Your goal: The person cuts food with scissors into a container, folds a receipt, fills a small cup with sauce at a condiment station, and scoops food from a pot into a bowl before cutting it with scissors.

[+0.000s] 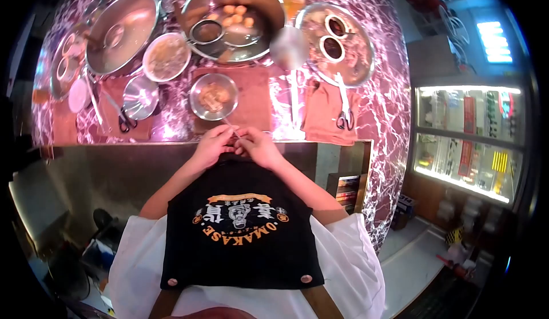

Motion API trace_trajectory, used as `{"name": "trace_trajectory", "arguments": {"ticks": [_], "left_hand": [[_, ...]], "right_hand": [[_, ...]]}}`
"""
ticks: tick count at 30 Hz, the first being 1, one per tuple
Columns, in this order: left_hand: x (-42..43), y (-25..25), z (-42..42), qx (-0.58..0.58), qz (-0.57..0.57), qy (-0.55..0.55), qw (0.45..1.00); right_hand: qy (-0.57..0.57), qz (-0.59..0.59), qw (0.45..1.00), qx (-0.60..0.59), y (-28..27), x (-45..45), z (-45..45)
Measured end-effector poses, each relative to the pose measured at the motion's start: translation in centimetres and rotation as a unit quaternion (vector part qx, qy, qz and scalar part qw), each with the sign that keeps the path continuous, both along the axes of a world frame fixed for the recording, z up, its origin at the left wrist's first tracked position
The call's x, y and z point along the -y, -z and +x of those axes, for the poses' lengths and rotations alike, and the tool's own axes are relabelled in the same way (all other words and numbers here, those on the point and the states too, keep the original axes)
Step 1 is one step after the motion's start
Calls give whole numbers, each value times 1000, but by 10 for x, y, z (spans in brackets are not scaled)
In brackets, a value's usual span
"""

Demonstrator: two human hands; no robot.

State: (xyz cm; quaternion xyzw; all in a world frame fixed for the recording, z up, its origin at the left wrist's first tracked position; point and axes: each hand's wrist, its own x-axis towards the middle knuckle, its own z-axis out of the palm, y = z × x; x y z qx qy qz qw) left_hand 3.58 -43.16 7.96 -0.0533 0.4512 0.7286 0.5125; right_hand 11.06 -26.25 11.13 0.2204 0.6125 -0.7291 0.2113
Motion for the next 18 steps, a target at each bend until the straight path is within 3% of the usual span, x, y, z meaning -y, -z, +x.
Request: {"name": "trace_trajectory", "arguments": {"ticks": [1,3,4,5,6,7,8,9,10,11,12,13,16,17,18], "left_hand": [[-5,6,1,2,1,-9,1000],[-19,3,4,-2,-32,-35,999],[-23,-1,3,-3,-44,-52,998],[-22,-5,-1,-8,-63,-75,995],[-22,-8,-2,-37,-109,-91,989],[-18,-7,-4,-63,-136,-112,982],[-10,0,-4,-120,-204,-120,964],[-1,5,-5,-174,-270,-126,939],[6,0,-4,-188,-319,-160,915],[22,18,-4,-305,-426,-144,840],[34,14,-7,-356,-461,-143,800],[42,7,-7,-404,-493,-134,759],[52,-25,-23,-435,-572,-24,695],[56,-23,-31,-456,-601,22,656],[60,-22,-41,-453,-606,17,654]], "right_hand": [[-6,-8,1000,8,2,-6,1],[-115,190,973,-59,-8,-35,4],[-89,266,954,-104,-9,-58,9],[-65,332,928,-153,-5,-90,15],[-51,488,857,-158,43,-144,38],[45,366,924,97,-24,-157,22],[55,542,834,-81,56,-227,58],[97,554,827,15,42,-249,60],[108,583,805,-33,52,-276,71],[119,613,777,-79,63,-303,83],[52,675,733,61,91,-332,96],[52,620,775,113,87,-334,94],[16,632,775,12,117,-351,104],[29,664,745,-62,116,-351,101],[42,691,710,-134,112,-351,97]]}}
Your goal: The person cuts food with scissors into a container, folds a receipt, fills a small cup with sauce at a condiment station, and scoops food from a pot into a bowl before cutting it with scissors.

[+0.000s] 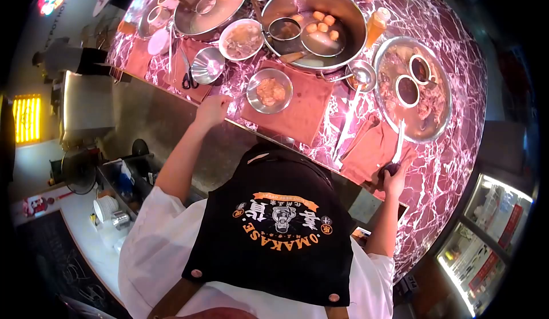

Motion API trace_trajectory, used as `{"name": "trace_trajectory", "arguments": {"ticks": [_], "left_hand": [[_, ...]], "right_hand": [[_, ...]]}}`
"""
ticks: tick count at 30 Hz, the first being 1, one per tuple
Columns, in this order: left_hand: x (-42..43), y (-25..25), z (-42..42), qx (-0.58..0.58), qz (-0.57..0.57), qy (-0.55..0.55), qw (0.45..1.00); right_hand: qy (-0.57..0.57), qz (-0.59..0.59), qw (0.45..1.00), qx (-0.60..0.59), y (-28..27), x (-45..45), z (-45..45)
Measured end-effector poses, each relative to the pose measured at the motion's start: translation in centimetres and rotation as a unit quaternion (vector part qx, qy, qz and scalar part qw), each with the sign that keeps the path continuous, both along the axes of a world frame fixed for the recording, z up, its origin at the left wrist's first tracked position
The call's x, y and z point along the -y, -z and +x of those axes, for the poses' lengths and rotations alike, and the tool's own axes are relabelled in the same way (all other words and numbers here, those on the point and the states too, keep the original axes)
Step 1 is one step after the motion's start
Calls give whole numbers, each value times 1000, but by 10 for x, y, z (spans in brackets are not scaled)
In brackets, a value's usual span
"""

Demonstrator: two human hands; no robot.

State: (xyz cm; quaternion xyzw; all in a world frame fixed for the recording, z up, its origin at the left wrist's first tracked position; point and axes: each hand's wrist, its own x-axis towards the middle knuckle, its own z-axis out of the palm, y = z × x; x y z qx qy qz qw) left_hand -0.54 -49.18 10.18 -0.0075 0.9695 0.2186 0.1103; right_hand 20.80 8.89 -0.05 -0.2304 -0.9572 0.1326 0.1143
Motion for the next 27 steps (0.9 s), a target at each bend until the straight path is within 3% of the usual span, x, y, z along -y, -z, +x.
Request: {"name": "trace_trajectory", "arguments": {"ticks": [1,3,5,6,7,9,13,17,19,25,27], "left_hand": [[4,2,-12,-10,-36,51,998],[1,-5,-34,-16,-70,100,992],[-8,-20,-63,201,-27,123,972],[-9,-16,-76,201,-24,120,972],[-10,-11,-87,269,17,111,957],[-9,-2,-95,338,60,100,934],[-3,32,-100,399,169,30,901],[5,54,-66,377,252,0,891],[9,63,-42,307,349,-30,885],[7,83,15,263,475,-103,834],[-1,83,25,242,505,-131,818]], "right_hand": [[-5,-2,1000,0,-5,-4,-5],[76,-99,966,227,-18,-10,-11],[72,-113,961,243,-18,-19,-13],[72,-128,954,261,-17,-25,-12],[68,-124,954,264,-9,-38,-6],[30,-317,943,96,13,-63,8],[64,-440,892,79,-34,-50,11],[-50,-490,868,55,-86,14,-16],[-121,-390,906,108,-110,55,-42],[-304,-212,901,226,-131,160,-135],[-371,-105,897,216,-145,189,-158]]}}
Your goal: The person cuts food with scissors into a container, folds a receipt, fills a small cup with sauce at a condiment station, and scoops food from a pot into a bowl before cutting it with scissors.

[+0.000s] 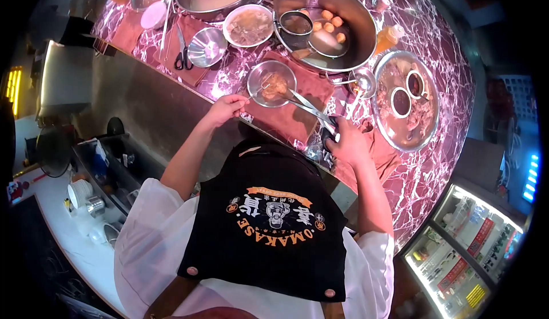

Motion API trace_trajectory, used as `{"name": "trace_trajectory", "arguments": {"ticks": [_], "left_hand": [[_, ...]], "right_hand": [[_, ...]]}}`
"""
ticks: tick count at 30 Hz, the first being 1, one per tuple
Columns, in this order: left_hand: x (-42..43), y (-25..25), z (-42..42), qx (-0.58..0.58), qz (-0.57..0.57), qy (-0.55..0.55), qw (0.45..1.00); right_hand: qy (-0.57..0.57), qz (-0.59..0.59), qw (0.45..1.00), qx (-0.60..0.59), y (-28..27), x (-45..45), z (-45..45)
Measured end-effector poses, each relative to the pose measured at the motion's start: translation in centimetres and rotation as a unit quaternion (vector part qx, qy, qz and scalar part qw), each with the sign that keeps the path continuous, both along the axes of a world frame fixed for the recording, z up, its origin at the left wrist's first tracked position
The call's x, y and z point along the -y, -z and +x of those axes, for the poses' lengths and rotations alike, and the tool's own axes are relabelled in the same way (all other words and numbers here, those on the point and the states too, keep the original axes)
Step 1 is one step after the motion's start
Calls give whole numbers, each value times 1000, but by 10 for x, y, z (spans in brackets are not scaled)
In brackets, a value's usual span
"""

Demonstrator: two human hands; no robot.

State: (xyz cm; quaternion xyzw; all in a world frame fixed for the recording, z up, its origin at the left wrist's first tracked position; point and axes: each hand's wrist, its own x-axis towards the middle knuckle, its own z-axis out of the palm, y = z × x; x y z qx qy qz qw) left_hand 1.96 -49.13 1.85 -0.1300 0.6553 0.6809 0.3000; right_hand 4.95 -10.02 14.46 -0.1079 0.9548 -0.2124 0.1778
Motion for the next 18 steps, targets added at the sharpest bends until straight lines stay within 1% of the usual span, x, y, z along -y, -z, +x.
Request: {"name": "trace_trajectory", "arguments": {"ticks": [2,3,5,6,8,10,12,13,14,16,17,18], "left_hand": [[-6,0,7,-16,9,-9,1000],[-9,1,9,-28,15,-6,999],[-14,3,14,-40,9,-4,999],[-17,1,15,-40,13,-9,999],[-20,-4,18,-49,-13,-11,999],[-21,-1,21,-48,3,-34,998],[-20,-2,21,-48,26,-52,997],[-20,-2,22,-49,27,-55,997],[-20,-4,22,-43,40,-62,996],[-20,-8,22,-39,52,-69,996],[-20,-10,22,-39,52,-64,996],[-21,-12,23,-39,52,-57,996]], "right_hand": [[-21,54,998,7,-16,27,-18],[-27,59,998,7,-17,39,-27],[-92,111,989,17,-17,55,-43],[-96,115,989,17,-10,57,-48],[-132,70,988,-37,9,61,-54],[-124,89,988,-32,13,57,-55],[-106,78,991,13,-1,46,-51],[-81,100,990,65,-9,41,-50],[-82,101,989,64,-20,42,-44],[-59,82,995,-25,-38,49,-31],[-50,86,995,2,-36,53,-32],[-45,83,996,2,-28,56,-32]]}}
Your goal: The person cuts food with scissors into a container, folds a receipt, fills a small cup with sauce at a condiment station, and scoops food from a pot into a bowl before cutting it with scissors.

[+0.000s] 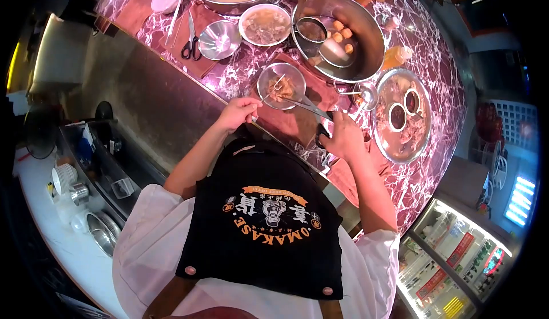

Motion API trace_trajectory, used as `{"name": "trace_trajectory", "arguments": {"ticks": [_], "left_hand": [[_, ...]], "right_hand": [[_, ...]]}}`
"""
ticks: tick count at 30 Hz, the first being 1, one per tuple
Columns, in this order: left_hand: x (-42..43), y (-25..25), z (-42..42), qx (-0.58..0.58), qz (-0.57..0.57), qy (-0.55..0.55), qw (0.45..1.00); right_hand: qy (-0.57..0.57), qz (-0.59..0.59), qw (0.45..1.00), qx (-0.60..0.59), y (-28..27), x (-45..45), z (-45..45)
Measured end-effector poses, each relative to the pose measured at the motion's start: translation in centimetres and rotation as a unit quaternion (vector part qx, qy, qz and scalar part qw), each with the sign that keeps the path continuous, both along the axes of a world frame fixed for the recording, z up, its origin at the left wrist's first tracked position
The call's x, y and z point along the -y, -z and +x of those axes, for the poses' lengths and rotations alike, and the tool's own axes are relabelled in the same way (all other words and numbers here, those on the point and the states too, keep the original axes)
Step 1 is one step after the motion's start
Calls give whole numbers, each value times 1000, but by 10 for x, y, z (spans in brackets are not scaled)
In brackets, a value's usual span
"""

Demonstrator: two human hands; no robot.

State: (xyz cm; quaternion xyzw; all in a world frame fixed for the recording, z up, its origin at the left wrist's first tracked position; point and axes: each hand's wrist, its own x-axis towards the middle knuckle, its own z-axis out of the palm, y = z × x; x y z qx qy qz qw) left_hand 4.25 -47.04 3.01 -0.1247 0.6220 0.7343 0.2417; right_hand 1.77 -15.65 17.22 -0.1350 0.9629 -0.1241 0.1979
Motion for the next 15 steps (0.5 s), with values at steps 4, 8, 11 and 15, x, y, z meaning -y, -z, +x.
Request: {"name": "trace_trajectory", "arguments": {"ticks": [4,8,11,15], "left_hand": [[-7,-2,2,3,-4,16,1000],[-8,-1,1,13,9,3,1000],[-8,-6,2,19,18,-12,1000],[-10,-21,0,61,-11,0,998]], "right_hand": [[-21,-39,996,-82,49,13,0],[-19,-71,995,-64,66,-6,9],[2,-71,995,-75,50,-23,21],[-1,-96,992,-88,62,-6,19]]}}
